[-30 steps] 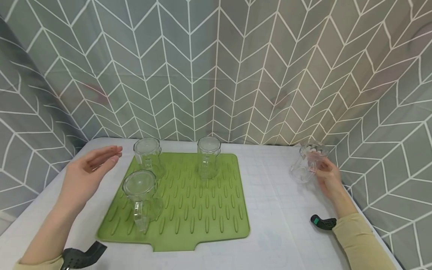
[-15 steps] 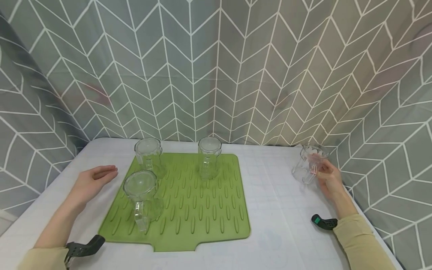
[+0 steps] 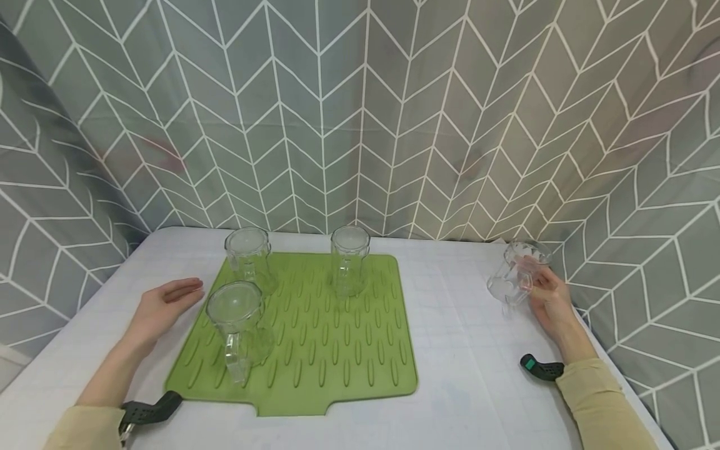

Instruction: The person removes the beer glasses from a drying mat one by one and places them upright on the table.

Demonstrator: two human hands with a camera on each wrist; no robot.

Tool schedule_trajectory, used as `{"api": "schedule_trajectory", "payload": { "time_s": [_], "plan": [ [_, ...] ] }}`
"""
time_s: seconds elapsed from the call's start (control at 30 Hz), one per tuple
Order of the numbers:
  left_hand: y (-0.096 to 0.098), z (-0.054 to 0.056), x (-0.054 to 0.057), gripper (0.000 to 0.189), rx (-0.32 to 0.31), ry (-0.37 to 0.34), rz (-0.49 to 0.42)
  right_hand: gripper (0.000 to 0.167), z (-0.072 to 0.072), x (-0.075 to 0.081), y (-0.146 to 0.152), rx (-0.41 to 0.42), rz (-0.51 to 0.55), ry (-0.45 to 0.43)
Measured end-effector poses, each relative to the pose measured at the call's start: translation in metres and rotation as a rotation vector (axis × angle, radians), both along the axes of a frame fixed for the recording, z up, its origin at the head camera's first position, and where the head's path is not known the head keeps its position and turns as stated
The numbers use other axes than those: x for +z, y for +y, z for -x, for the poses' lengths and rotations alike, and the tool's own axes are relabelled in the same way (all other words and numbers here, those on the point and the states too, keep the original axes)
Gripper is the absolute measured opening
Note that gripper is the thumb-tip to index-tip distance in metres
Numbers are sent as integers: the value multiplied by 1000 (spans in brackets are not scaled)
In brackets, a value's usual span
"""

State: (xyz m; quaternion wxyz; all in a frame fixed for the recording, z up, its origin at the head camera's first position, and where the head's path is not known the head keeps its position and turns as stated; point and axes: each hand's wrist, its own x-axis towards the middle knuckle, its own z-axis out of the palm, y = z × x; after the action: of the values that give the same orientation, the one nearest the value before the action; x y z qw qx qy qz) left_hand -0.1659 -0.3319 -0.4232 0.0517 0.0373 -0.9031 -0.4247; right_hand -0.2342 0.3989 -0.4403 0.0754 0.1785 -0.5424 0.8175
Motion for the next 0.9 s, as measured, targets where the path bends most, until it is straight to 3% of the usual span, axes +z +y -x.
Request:
{"api": "schedule_trajectory", "payload": {
  "time_s": [0.5, 0.9],
  "plan": [
    [2, 2, -16, 57, -33, 124, -94, 53, -5, -1, 0, -24, -59, -2],
    [4, 2, -22, 59, -27, 107, -48, 56, -7, -5, 2, -91, -125, 2]
  ]
}}
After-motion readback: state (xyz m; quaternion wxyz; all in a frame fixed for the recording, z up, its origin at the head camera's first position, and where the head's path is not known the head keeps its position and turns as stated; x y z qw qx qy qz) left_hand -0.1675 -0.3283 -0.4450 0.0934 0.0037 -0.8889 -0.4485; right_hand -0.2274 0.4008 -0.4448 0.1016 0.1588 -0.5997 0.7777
